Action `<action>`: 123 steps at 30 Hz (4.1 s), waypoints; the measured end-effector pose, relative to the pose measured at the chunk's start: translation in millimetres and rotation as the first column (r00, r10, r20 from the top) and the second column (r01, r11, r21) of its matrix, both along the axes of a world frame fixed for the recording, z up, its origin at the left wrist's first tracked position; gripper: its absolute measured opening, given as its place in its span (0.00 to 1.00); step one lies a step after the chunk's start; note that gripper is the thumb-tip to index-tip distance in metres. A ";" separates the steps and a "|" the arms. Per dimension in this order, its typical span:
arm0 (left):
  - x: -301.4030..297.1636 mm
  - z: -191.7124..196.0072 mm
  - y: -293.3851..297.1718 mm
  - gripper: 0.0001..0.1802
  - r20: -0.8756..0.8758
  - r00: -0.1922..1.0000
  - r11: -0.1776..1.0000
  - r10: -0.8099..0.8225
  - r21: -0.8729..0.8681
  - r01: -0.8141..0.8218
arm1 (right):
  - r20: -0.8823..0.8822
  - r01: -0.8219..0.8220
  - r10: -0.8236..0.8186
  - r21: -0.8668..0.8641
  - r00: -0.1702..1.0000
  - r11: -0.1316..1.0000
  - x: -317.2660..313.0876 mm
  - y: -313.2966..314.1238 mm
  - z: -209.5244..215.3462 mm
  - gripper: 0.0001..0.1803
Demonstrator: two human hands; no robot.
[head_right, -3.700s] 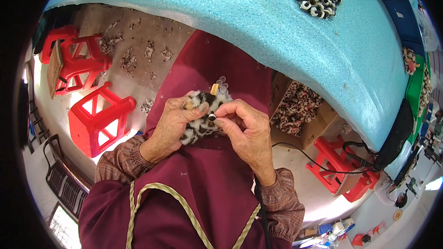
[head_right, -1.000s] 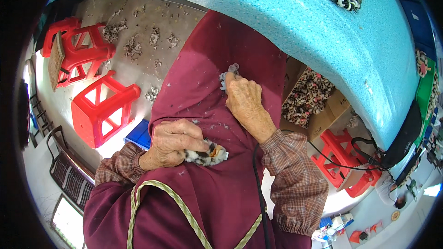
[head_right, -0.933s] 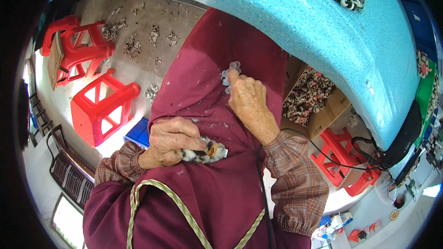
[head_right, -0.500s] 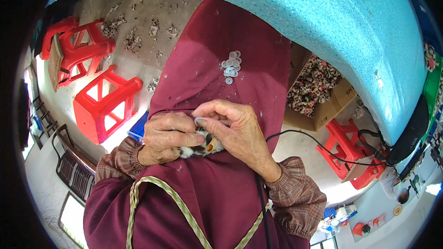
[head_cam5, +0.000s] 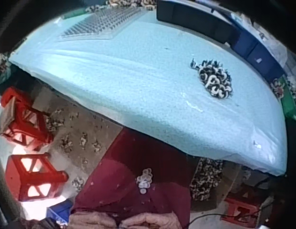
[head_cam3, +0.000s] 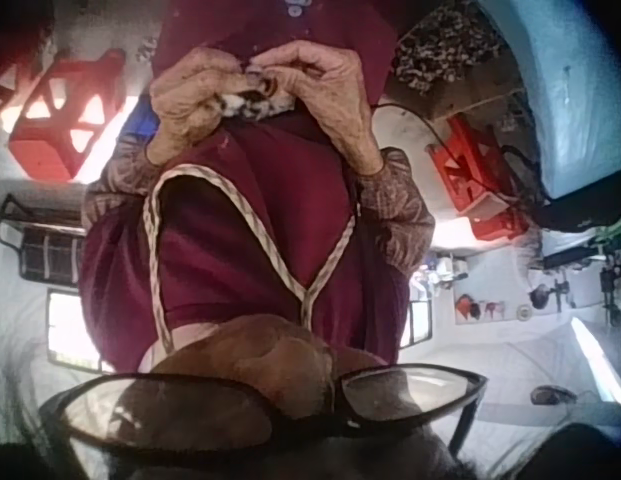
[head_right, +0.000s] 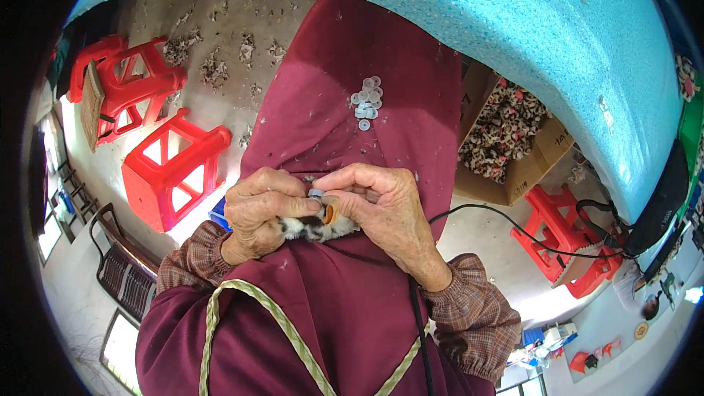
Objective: Assembling plastic eye components and attaching them to leopard-print plush toy fabric.
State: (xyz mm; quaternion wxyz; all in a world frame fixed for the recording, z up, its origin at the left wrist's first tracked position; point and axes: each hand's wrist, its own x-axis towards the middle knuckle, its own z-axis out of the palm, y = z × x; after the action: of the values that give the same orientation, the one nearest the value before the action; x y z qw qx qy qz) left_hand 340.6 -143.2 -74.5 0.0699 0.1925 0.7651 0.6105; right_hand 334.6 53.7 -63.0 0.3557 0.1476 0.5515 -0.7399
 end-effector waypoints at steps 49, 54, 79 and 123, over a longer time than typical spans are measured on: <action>-11.4 -7.5 10.9 0.18 0.355 0.934 0.993 0.036 -0.116 0.006 | -0.061 0.126 -0.130 -0.080 0.990 0.989 16.7 2.3 -19.1 0.08; -12.5 -11.0 8.8 0.19 0.432 0.902 0.999 0.024 0.015 -0.034 | 0.062 0.140 -0.127 -0.305 0.990 0.942 19.2 0.6 -38.4 0.10; -1.8 -8.3 10.2 0.20 0.612 0.784 0.975 0.103 0.096 -0.203 | 0.057 0.115 -0.102 -0.345 0.993 0.931 12.9 1.0 -37.1 0.18; -22.9 -11.7 24.9 0.17 0.473 0.856 0.968 0.206 0.030 -0.250 | -0.086 0.256 -0.271 -0.154 0.959 0.954 -2.1 -7.8 -28.8 0.16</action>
State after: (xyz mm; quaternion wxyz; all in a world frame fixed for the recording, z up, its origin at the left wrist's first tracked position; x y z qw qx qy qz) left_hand 317.7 -118.4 -86.2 0.1701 -0.0490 0.7147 0.6767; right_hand 332.6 45.9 -91.8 0.2334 0.1547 0.4912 -0.8248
